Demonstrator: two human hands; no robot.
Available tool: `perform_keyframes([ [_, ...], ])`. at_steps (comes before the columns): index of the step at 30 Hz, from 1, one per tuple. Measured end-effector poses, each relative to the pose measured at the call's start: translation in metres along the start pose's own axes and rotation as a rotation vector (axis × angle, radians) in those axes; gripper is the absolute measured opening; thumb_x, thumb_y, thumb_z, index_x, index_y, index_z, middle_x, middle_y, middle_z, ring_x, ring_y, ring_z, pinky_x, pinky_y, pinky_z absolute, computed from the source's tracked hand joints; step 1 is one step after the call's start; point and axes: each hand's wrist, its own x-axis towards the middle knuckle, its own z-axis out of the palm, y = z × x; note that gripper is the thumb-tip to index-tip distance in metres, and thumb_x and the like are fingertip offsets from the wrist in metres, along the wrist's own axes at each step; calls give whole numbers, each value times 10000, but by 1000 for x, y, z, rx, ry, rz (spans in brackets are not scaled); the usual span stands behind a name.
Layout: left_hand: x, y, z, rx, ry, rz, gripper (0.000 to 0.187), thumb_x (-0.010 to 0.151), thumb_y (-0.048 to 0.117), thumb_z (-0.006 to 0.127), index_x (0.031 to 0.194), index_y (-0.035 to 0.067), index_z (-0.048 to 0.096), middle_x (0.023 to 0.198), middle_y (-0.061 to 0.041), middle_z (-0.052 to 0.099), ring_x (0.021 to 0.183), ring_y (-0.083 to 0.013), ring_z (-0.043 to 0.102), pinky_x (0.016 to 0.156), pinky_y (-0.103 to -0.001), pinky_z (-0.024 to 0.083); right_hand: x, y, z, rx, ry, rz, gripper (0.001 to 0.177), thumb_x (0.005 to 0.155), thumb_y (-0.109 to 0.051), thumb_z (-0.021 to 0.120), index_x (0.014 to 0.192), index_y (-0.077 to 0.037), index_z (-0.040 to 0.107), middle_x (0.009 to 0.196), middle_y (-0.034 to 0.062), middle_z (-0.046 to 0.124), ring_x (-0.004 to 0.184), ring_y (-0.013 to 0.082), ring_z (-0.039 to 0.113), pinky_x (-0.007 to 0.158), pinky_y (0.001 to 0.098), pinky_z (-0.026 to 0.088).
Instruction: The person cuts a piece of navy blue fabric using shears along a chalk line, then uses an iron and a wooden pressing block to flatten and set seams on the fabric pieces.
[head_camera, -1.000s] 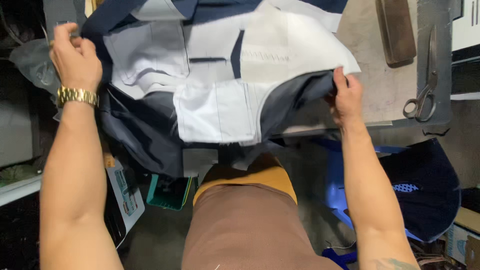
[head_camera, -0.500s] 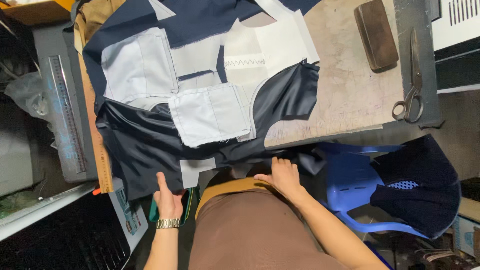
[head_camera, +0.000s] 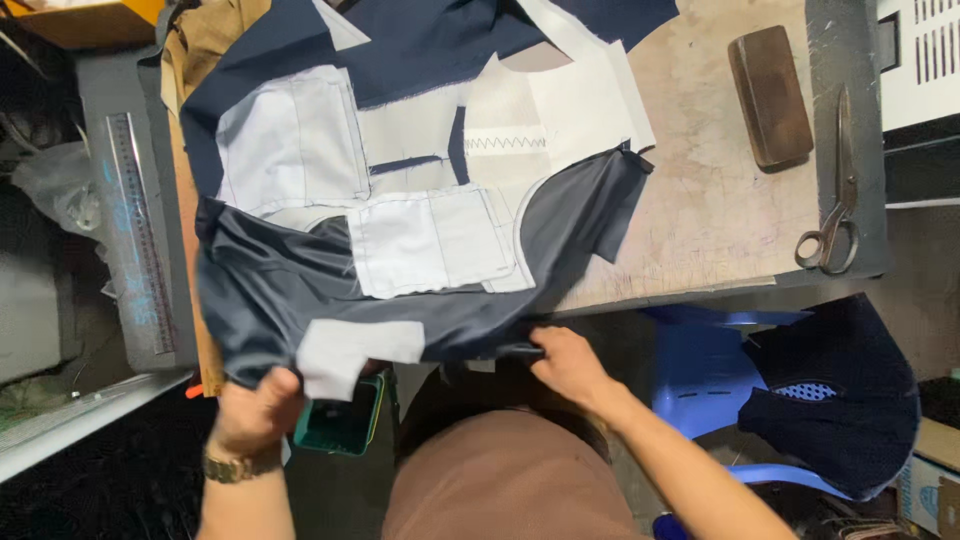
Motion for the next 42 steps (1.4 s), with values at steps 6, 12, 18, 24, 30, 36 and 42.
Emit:
perform_keyframes([
  [6, 174, 88, 40, 110, 279, 353, 367, 1045, 338, 555, 1276, 64, 632, 1268, -147, 706, 1209, -284, 714, 1104, -492, 603, 115, 24, -222, -103, 108, 28, 298, 888, -219, 684, 1174, -148, 731, 1058, 132, 761, 1080, 369, 712, 927, 487, 541],
  [12, 320, 80, 21, 715, 318, 610, 412, 1201, 249, 582, 1555, 187, 382, 1578, -217, 419, 1455, -484, 363, 1159, -649, 307, 210, 62, -291, -348, 999, -176, 256, 988, -197, 789, 1183, -100, 656, 990, 92, 623, 946, 334, 623, 853, 454, 434],
  [18, 232, -19, 140, 1268, 163, 762, 235, 959, 27, 672, 1184, 42, 737, 1171, -175, 722, 1153, -378, 682, 994, -462, 517, 175, 57, -161, -262, 627, -477, 254, 934, -297, 732, 1137, -148, 710, 1138, 123, 690, 1087, 318, 645, 970, 491, 469],
  [24, 213, -110, 147, 1745, 11, 615, 628, 864, 298, 739, 1441, 139, 550, 1494, -254, 486, 1414, -421, 459, 1149, -620, 294, 202, 59, -146, -449, 745, -695, 179, 1026, -248, 619, 1007, -75, 660, 1131, 173, 675, 1054, 330, 645, 974, 571, 494],
  [30, 177, -46, 62, 1973, 492, 767, 454, 752, 125, 701, 1198, 212, 690, 1294, -105, 615, 1248, -310, 582, 1000, -505, 389, 194, 17, -227, -463, 905, -830, 258, 1088, -198, 517, 924, -47, 646, 862, 106, 631, 759, 264, 639, 683, 399, 526],
  [36, 156, 25, -49, 1933, 881, 588, 238, 1050, 140, 649, 1157, 288, 802, 1227, 6, 700, 1145, -255, 583, 936, -474, 331, 137, -64, -306, -359, 982, -834, 313, 1110, -216, 445, 925, -28, 614, 843, 93, 629, 651, 236, 586, 561, 345, 436],
  [42, 145, 199, -14, 1100, 729, 1164, 172, 997, -156, 640, 943, -17, 555, 991, -174, 670, 938, -319, 707, 726, -443, 534, 16, -150, -307, 37, 745, -943, 258, 1054, -245, 496, 957, -32, 606, 814, 77, 636, 653, 273, 631, 557, 410, 494],
])
